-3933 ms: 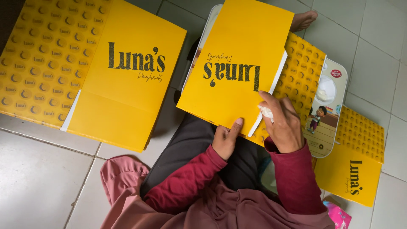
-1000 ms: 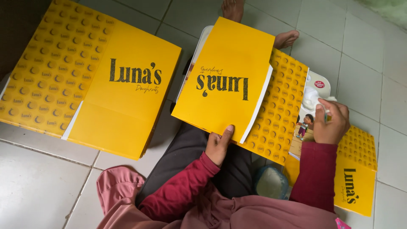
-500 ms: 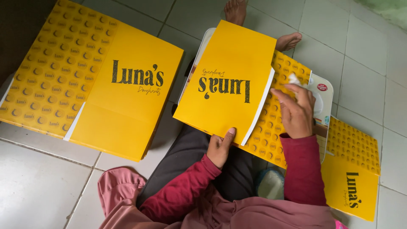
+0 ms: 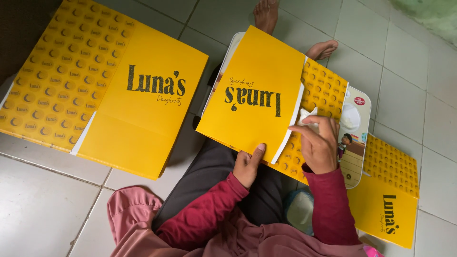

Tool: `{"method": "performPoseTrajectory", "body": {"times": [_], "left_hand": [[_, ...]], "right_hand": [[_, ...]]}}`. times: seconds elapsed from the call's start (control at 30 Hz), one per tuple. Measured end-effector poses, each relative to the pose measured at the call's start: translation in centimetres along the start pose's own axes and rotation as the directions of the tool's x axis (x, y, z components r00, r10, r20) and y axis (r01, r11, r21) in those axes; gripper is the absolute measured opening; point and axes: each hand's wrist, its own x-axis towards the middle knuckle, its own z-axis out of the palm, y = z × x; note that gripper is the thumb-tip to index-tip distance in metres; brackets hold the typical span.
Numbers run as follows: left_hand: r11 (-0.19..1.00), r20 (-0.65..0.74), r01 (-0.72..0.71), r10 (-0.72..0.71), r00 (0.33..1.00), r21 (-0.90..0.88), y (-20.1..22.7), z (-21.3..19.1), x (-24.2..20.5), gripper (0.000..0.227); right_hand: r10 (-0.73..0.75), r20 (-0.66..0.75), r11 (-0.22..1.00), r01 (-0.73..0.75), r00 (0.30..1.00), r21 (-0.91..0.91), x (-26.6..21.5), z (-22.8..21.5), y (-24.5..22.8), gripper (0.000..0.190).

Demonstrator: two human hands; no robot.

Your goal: Apply glue to the edges of cardboard boxes and press them together to assemble.

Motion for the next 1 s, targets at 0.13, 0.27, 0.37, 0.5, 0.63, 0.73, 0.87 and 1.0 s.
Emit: {"method": "performPoseTrajectory", "body": {"times": [0.13, 0.27, 0.37, 0.5, 0.63, 0.73, 0.87, 1.0], "left_hand": [[1.000, -0.016, 0.015, -0.014, 1.000, 0.016, -8.6, -2.9, 0.1, 0.034], [1.000, -0.019, 0.022, -0.022, 1.000, 0.003, -8.0, -2.7, 0.1, 0.033], [0.999, -0.017, 0.040, -0.040, 0.999, 0.030, -7.5, -2.9, -0.4, 0.034], [0.998, -0.023, 0.062, -0.062, 0.998, 0.012, -7.1, -2.8, -0.3, 0.035], [0.995, -0.027, 0.095, -0.094, 0.995, 0.033, -5.9, -2.9, -0.6, 0.036], [0.984, -0.082, 0.067, -0.054, 0.995, 0.163, 4.5, 1.7, -1.3, 0.067], [0.993, -0.096, 0.039, -0.029, 0.995, 0.107, 1.0, 0.5, -0.9, 0.064], [0.996, -0.047, 0.070, -0.068, 0.997, 0.059, -5.8, -2.8, 0.0, 0.032]], "right_hand": [[0.148, -0.069, 0.982, -0.138, 0.987, 0.126, -0.3, -0.9, 0.8, 0.034], [0.147, -0.090, 0.985, -0.137, 0.985, 0.108, -0.6, 0.2, 2.1, 0.033], [0.191, -0.037, 0.979, -0.188, 0.981, 0.076, 0.0, -0.2, 2.0, 0.029], [0.379, 0.107, 0.925, -0.379, 0.919, -0.030, -3.1, 0.4, 7.5, 0.030], [0.450, -0.184, 0.852, -0.482, 0.874, -0.204, -9.3, 2.0, 18.2, 0.025], [0.515, -0.447, 0.776, -0.620, 0.731, -0.120, -6.0, -0.9, 16.6, 0.049], [0.784, -0.291, 0.573, -0.819, 0.548, 0.000, -6.5, 0.6, 19.3, 0.034], [0.680, -0.122, 0.719, -0.690, 0.723, -0.084, -7.2, 1.0, 19.8, 0.021]]}}
